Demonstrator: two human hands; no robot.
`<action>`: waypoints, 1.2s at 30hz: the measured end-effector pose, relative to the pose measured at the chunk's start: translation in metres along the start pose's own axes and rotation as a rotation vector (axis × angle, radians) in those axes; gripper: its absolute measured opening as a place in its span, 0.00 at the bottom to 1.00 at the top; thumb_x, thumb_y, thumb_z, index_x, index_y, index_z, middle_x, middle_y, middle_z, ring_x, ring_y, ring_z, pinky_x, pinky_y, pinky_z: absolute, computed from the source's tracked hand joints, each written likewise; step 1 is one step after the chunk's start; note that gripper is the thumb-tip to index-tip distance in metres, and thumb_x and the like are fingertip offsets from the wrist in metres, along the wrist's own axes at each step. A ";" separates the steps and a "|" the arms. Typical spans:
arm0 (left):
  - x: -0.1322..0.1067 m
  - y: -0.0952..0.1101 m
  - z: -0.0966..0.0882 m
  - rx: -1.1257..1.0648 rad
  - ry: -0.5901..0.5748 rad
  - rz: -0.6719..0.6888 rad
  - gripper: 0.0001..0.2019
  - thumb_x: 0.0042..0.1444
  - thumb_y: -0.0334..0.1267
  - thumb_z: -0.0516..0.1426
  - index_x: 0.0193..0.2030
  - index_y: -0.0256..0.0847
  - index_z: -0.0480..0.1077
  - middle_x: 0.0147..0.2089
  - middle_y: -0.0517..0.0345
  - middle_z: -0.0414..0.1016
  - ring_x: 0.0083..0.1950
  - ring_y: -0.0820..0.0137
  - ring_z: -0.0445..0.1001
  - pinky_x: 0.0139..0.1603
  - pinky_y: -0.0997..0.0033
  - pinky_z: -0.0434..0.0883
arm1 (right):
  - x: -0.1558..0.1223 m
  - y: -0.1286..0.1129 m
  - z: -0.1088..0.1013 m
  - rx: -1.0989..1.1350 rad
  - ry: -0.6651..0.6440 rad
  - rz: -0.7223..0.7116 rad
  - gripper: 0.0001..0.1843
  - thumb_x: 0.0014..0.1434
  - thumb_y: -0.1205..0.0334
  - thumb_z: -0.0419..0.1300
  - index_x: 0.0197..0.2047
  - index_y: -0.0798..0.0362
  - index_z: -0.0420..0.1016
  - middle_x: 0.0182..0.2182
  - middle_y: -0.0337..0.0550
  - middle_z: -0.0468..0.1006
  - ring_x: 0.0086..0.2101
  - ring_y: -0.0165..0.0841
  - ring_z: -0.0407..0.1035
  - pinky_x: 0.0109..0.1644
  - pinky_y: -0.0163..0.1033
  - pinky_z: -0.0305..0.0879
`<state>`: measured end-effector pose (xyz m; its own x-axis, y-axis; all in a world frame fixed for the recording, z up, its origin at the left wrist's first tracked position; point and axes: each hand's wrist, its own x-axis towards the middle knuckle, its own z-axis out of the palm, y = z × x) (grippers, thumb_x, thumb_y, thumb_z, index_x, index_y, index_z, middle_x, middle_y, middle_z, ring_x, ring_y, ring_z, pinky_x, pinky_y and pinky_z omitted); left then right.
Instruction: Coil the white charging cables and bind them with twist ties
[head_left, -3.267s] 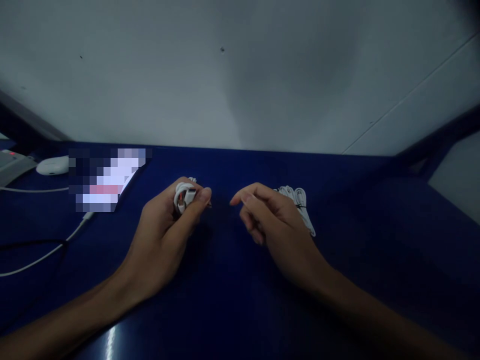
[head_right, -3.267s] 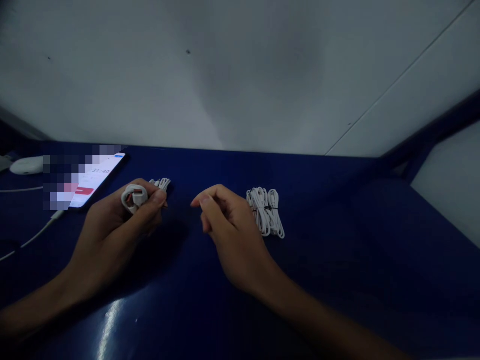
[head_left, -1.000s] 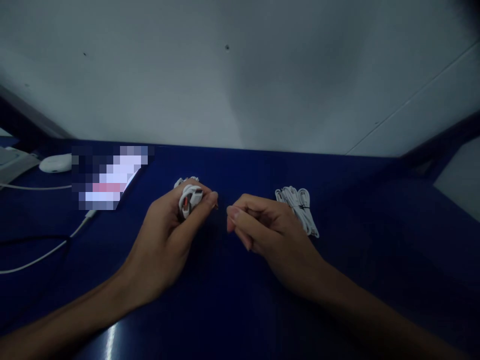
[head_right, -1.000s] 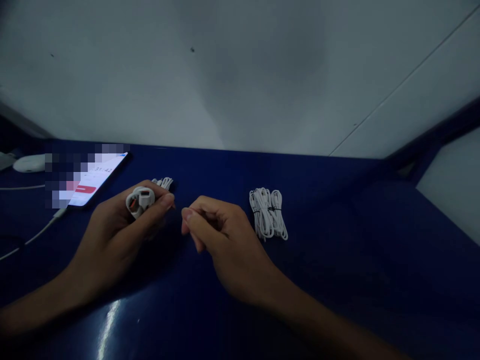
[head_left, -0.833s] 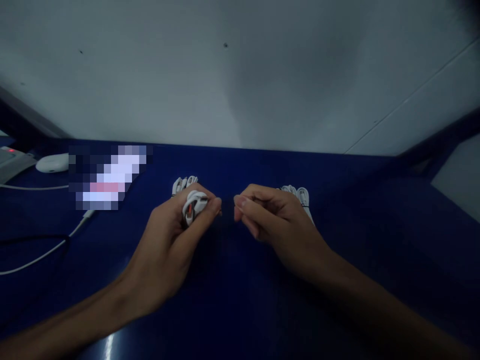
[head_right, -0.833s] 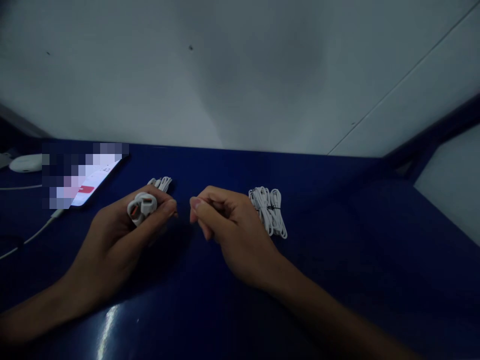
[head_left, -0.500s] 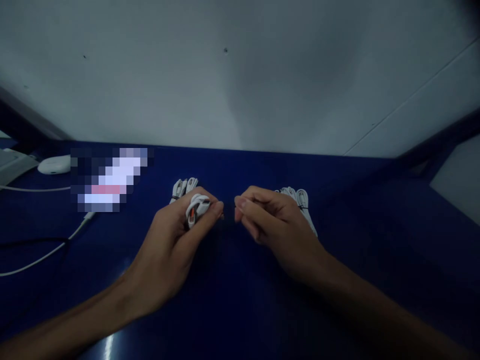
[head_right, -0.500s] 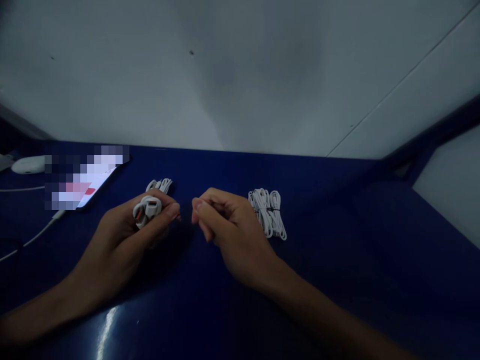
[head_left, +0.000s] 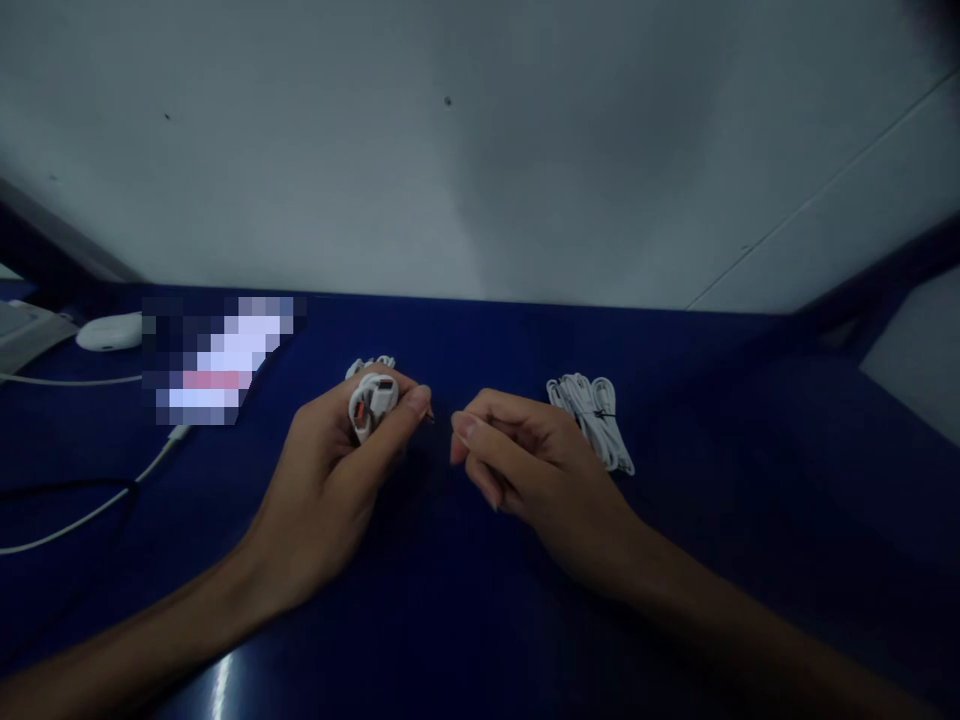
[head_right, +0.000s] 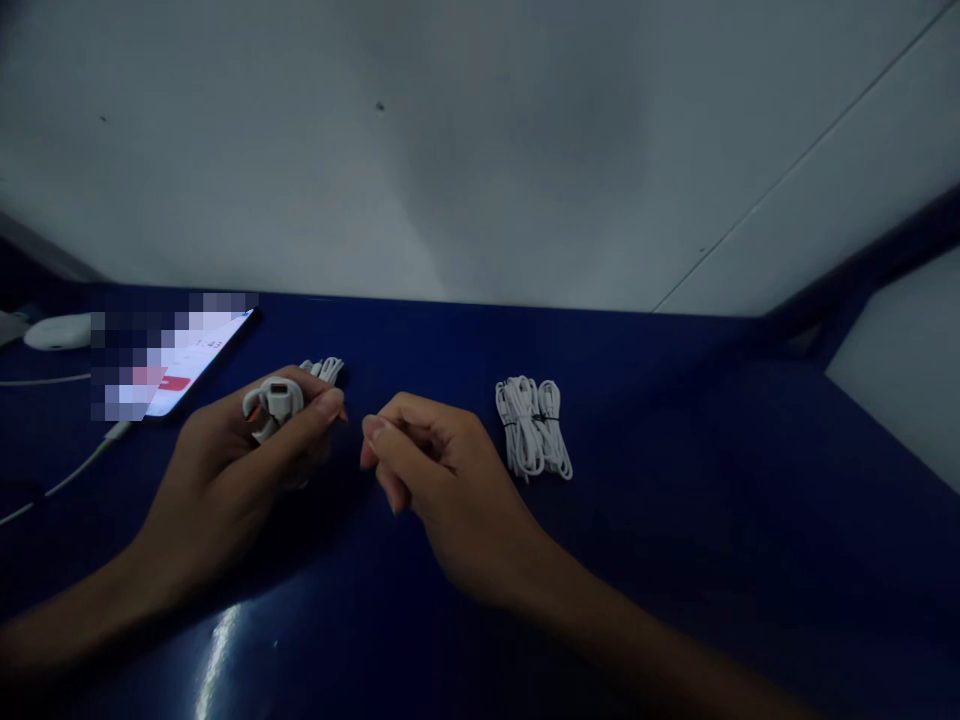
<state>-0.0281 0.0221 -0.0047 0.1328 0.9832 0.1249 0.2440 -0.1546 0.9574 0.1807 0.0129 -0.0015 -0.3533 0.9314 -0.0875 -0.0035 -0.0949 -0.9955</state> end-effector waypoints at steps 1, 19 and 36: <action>0.000 0.000 0.000 0.000 -0.003 0.003 0.12 0.77 0.48 0.65 0.40 0.48 0.78 0.29 0.67 0.65 0.29 0.72 0.61 0.30 0.68 0.60 | 0.000 0.000 0.000 0.003 0.003 0.000 0.20 0.83 0.55 0.61 0.36 0.50 0.78 0.21 0.28 0.69 0.22 0.24 0.56 0.26 0.33 0.52; 0.001 0.007 0.002 -0.023 -0.019 -0.057 0.17 0.76 0.46 0.63 0.34 0.44 0.72 0.28 0.66 0.62 0.28 0.72 0.57 0.28 0.69 0.58 | -0.001 -0.002 0.002 -0.014 0.014 0.040 0.20 0.83 0.54 0.60 0.37 0.49 0.79 0.21 0.28 0.70 0.21 0.23 0.55 0.26 0.33 0.53; -0.001 0.005 -0.001 -0.006 -0.094 -0.030 0.15 0.78 0.47 0.62 0.38 0.45 0.75 0.28 0.67 0.62 0.28 0.72 0.58 0.29 0.69 0.59 | 0.002 -0.005 0.001 0.030 0.054 0.039 0.21 0.82 0.52 0.61 0.36 0.50 0.80 0.21 0.30 0.70 0.22 0.24 0.56 0.25 0.34 0.49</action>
<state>-0.0284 0.0207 0.0004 0.2156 0.9739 0.0715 0.2439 -0.1246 0.9618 0.1796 0.0146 0.0034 -0.3026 0.9444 -0.1284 -0.0190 -0.1407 -0.9899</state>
